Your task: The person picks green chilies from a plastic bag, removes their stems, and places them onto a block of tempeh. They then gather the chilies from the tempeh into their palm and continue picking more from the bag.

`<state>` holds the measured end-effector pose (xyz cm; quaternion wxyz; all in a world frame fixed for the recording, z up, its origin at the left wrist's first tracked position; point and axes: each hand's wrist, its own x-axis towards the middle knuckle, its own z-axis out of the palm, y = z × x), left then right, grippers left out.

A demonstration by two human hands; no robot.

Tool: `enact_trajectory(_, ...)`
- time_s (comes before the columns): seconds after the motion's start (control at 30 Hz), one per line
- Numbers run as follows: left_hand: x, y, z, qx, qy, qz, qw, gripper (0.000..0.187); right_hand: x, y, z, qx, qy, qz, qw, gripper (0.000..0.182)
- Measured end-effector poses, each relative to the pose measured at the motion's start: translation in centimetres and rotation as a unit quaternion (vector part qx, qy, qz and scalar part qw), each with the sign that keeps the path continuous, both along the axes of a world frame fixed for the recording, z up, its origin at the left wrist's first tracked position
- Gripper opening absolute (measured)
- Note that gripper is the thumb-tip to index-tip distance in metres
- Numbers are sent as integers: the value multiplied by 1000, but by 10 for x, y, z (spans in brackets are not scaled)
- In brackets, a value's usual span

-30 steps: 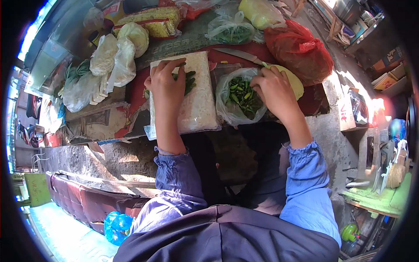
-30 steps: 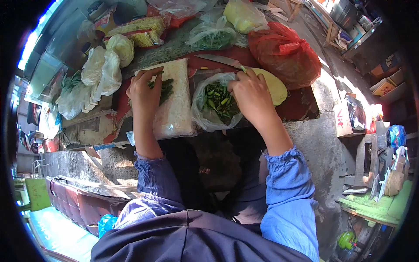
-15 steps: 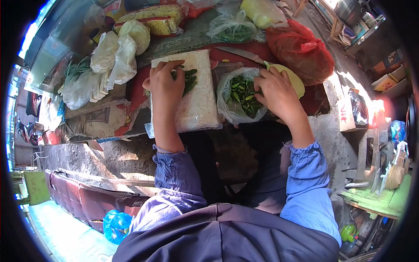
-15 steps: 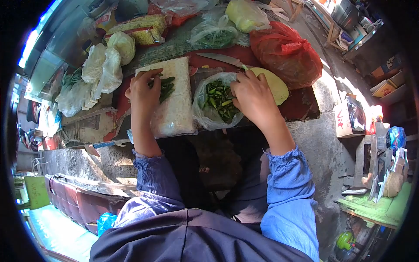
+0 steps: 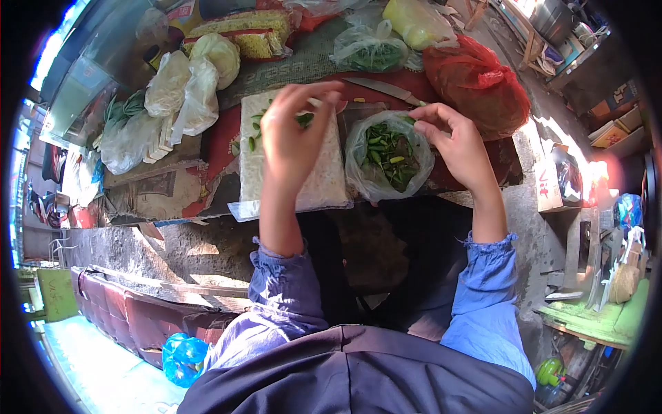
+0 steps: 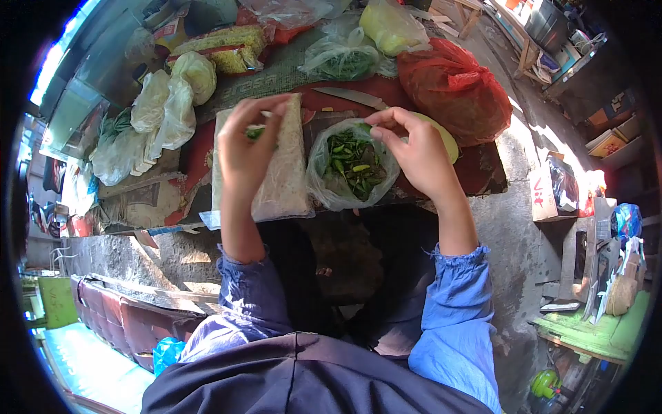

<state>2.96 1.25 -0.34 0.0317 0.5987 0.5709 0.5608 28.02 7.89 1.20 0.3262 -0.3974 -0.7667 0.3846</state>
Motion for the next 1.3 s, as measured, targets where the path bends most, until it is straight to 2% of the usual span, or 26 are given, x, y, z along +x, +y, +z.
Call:
enact_trajectory(0.03, 9, 1, 0, -25, -38, -75, 996, 18, -1, -1, 0, 0, -1, 0, 1000, 11)
enact_trajectory(0.07, 20, 2, -1, -25, -39, -75, 996, 18, -3, -2, 1, -74, 71, 7, 995, 12)
enact_trajectory(0.1, 33, 2, -3, -70, -99, -117, 986, 18, -5, -2, 2, -148, 141, 14, 979, 13)
enact_trajectory(0.13, 43, 3, -6, -114, -157, -158, 968, 19, -4, -1, 0, -148, 141, 14, 979, 13)
enact_trajectory(0.2, 59, 4, -9, -131, -253, -224, 932, 24, -4, 1, -5, -172, 199, 51, 964, 14)
enact_trajectory(0.23, 64, 3, -7, -142, -293, -245, 913, 25, -4, 0, -5, -171, 199, 51, 964, 14)
enact_trajectory(0.33, 71, 8, -17, -119, -326, -230, 909, 21, -8, -4, -5, -158, 160, 33, 974, 15)
enact_trajectory(0.4, 70, 8, -19, -134, -319, -230, 909, 23, -10, -4, -9, -85, 137, 45, 986, 16)
enact_trajectory(0.43, 69, 7, -19, -149, -313, -230, 909, 25, -10, -5, -7, -84, 137, 46, 986, 16)
enact_trajectory(0.5, 66, 8, -21, -161, -288, -221, 918, 25, -11, -10, 3, 94, -6, 8, 996, 18)
enact_trajectory(0.57, 65, 7, -21, -174, -263, -212, 925, 26, -13, -14, 10, 101, 9, 7, 995, 17)
enact_trajectory(0.63, 63, 6, -20, -179, -285, -272, 901, 27, -12, -13, 9, 106, 22, 7, 994, 17)
enact_trajectory(0.73, 59, 2, -11, -189, -285, -296, 892, 28, -8, -7, 4, 96, 58, 24, 993, 13)
enact_trajectory(0.8, 56, 2, -13, -188, -280, -300, 892, 28, -9, -10, 6, 56, 94, 49, 993, 10)
enact_trajectory(0.93, 52, 3, -17, -203, -274, -307, 889, 26, -7, -7, 5, 46, 90, 55, 993, 10)
enact_trajectory(1.0, 50, 2, -14, -202, -264, -315, 889, 26, -3, -4, 5, -78, 136, 90, 984, 12)
enact_trajectory(1.03, 51, 2, -13, -199, -254, -324, 889, 26, -1, -1, 3, -78, 135, 90, 984, 12)
enact_trajectory(1.1, 51, 1, -12, -190, -278, -334, 880, 24, 2, 3, -3, -211, 214, 118, 946, 13)
enact_trajectory(1.17, 50, 1, -10, -182, -301, -343, 871, 23, 1, 4, -3, -196, 216, 86, 953, 12)
enact_trajectory(1.23, 45, 1, -9, -189, -251, -263, 912, 21, 2, 3, -3, -183, 216, 55, 958, 12)
enact_trajectory(1.27, 40, 1, -8, -186, -234, -215, 930, 18, 2, 3, -2, -100, 119, 29, 987, 11)
enact_trajectory(1.3, 31, 2, -8, -186, -234, -215, 930, 18, 3, 3, -2, -17, 21, 4, 1000, 12)
